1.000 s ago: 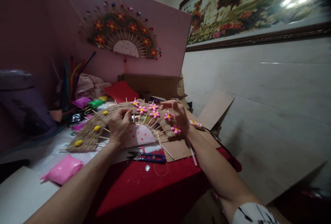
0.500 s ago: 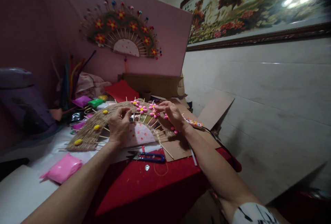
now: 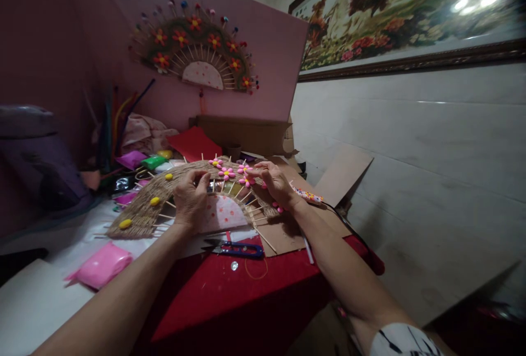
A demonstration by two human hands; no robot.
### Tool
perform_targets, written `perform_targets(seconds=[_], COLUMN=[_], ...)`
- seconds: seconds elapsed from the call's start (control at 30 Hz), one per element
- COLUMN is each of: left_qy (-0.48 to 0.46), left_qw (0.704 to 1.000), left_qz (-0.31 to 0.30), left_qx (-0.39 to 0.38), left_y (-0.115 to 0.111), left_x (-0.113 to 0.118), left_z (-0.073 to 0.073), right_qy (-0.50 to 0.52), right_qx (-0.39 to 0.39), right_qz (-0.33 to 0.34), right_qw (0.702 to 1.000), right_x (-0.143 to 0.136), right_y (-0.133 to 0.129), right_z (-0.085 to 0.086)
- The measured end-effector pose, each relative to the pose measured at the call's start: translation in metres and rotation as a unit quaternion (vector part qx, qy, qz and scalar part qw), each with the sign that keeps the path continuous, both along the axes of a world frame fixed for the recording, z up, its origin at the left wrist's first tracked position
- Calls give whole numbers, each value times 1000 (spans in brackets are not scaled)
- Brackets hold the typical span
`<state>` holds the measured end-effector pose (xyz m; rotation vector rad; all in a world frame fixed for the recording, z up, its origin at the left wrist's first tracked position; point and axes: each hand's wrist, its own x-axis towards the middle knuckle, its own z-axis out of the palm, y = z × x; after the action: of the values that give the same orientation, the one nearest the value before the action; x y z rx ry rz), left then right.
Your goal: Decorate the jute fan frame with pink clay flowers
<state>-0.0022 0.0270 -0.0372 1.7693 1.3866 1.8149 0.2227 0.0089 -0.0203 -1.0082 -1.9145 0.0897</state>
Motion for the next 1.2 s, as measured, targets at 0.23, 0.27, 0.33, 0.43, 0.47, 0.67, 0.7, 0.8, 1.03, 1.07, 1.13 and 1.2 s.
perform_targets(seconds=[0.23,0.27,0.33,0.43,0.47,0.67,0.7,0.8,1.03,1.07,1.13,1.2], left_qy=[1,3,3,-2,-2,9,11,13,0,-2,-7,-12], left_qw=[1000,1000,1000,1000,1000,1000,1000,1000,1000,1000,1000,1000], left_qz=[1,3,2,1,1,5,7,7,11,13,16,20], left_qx=[6,6,2,-2,-1,1,1,0,-4,-4,-1,2], left_y=[1,1,1,1,1,-2,-2,-2,-1,-1,-2,-3], left_x=[-1,0,0,0,0,-1,-1,-1,0,0,1,1], left_z=[-1,-1,-1,-1,-1,0,1,1,1,1,2,2], right_qy=[0,1,0,8,13,35,47,116,328,345,360,358], right_qx=[14,19,18,5,5,40,47,57,39,32,20,13], right_qz=[-12,-13,-10,-4,-6,-20,-26,-59,-117,-124,-133,-138], right_qw=[1000,1000,1000,1000,1000,998,997,990,936,930,923,923], right_x=[2,2,2,1,0,2,3,6,13,13,13,13], right_y=[3,3,3,1,0,1,2,5,14,14,15,16], right_z=[-2,-2,-2,0,0,1,1,-2,-4,-3,-2,-2])
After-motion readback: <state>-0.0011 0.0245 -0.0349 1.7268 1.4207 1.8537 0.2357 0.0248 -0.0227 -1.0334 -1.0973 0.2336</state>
